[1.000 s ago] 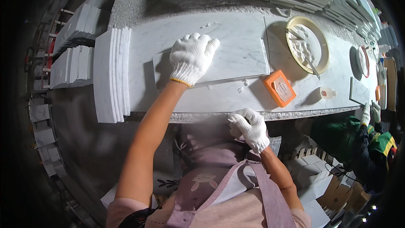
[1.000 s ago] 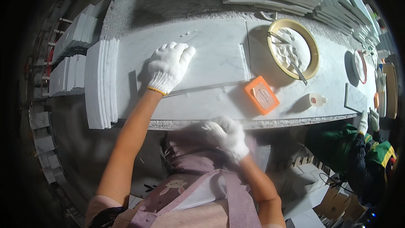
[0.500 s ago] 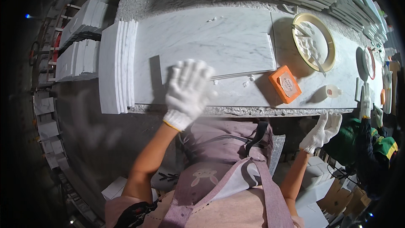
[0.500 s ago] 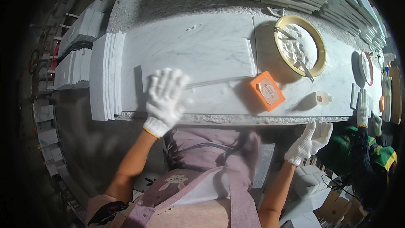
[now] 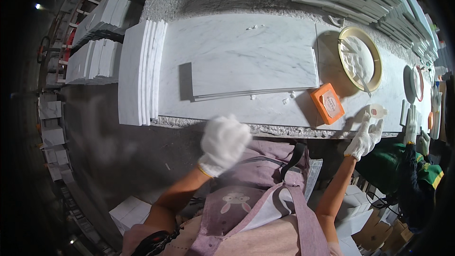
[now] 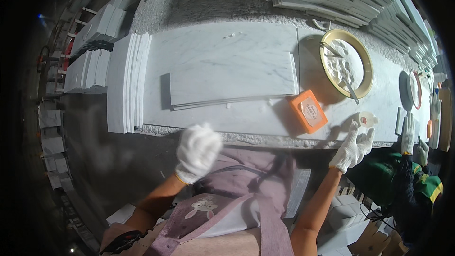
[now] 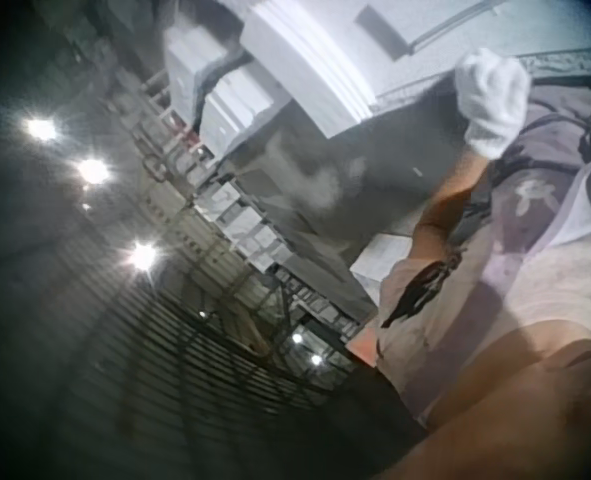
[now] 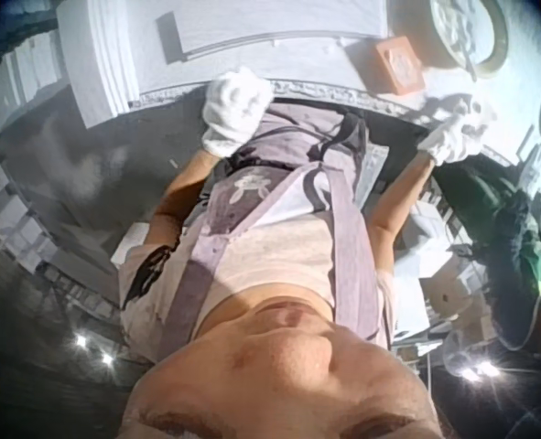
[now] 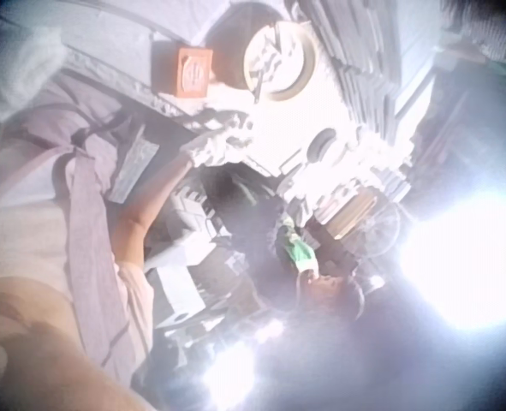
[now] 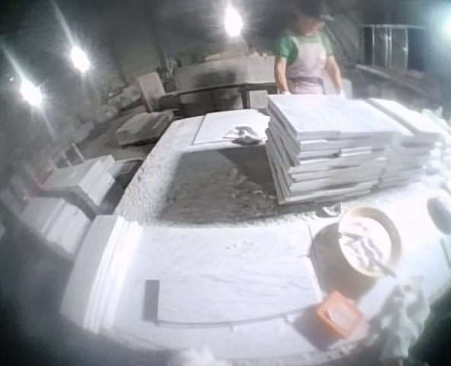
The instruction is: The person applies a white paste to the edges of rectangular tiles using a small spatula, then smooths the edges with a sponge. The person repeats this process on multiple tiles, stacking the finished pieces on the table.
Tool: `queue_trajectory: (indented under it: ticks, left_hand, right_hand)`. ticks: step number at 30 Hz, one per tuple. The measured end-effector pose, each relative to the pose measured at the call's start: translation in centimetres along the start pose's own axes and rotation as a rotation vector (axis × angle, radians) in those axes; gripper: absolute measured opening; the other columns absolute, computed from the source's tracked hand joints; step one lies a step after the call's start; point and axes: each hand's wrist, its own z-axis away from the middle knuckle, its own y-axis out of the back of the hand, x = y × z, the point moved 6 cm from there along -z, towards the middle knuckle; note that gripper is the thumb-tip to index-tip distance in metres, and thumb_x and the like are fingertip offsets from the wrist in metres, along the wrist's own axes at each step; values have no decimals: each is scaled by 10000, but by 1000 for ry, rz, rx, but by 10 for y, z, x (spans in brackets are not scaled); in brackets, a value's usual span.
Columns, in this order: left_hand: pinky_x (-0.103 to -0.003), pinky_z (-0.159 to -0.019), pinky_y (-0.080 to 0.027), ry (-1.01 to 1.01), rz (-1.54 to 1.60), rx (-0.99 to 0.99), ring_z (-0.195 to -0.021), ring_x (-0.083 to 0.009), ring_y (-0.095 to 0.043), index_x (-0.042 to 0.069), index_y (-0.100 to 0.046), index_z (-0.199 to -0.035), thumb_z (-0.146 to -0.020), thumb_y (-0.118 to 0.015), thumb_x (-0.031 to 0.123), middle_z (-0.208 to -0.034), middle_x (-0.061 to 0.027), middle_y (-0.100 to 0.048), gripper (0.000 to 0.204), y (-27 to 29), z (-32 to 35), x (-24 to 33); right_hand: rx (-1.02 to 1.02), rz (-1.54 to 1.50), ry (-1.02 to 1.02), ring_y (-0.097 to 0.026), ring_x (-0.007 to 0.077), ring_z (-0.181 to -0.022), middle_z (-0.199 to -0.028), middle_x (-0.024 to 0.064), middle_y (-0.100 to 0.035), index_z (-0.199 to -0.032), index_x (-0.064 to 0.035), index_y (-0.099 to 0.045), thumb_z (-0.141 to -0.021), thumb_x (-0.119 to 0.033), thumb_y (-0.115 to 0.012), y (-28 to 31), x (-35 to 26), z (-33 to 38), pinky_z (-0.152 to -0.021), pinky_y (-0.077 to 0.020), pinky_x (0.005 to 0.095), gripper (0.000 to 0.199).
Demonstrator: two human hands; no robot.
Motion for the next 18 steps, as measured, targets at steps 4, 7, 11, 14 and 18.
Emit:
queue_trajectory:
  ticks: [4,7,11,14,18]
  left_hand:
    - [-435,-877,-556,-49,190,-126,-991,-282,-685,156,-769,-1018,-896,-795,249,-975,-31,-706,156,-27,-8,31]
    - [-429,-885,-557,-122,176,-161,-985,-266,-687,165,-774,-1005,-891,-796,261,-963,-25,-703,151,-33,-15,36]
    - [-417,-947,-525,-129,126,-141,-1056,-244,-663,162,-770,-1050,-919,-760,270,-1028,-9,-712,170,-27,-26,26]
    - [-441,-1031,-495,-116,-7,-12,-1162,-257,-639,149,-762,-1116,-934,-741,291,-1153,-32,-707,232,-12,-45,10]
    - [-500,-1191,-409,-79,-165,-19,-1346,-323,-573,126,-716,-1306,-994,-683,351,-1383,-111,-653,386,-3,-70,-28]
  right_hand:
    - [60,107,-10,-621,214,-1178,-1385,193,-626,-1543,69,-476,-957,-354,-825,1,8,-8,-1003,-514,336,802]
    - [50,99,-9,-639,213,-1142,-1358,195,-650,-1528,63,-499,-959,-386,-816,-2,11,-14,-984,-522,331,792]
    - [-24,-12,-36,-655,203,-1096,-1304,161,-688,-1449,39,-602,-956,-423,-808,-5,8,-27,-942,-533,341,707]
    - [-4,119,-65,-662,191,-1024,-1225,127,-720,-1353,20,-688,-958,-444,-800,-5,8,-32,-893,-537,341,620]
    - [-34,42,-98,-664,185,-913,-1099,102,-740,-1240,11,-759,-974,-463,-774,-6,12,-34,-803,-549,348,543]
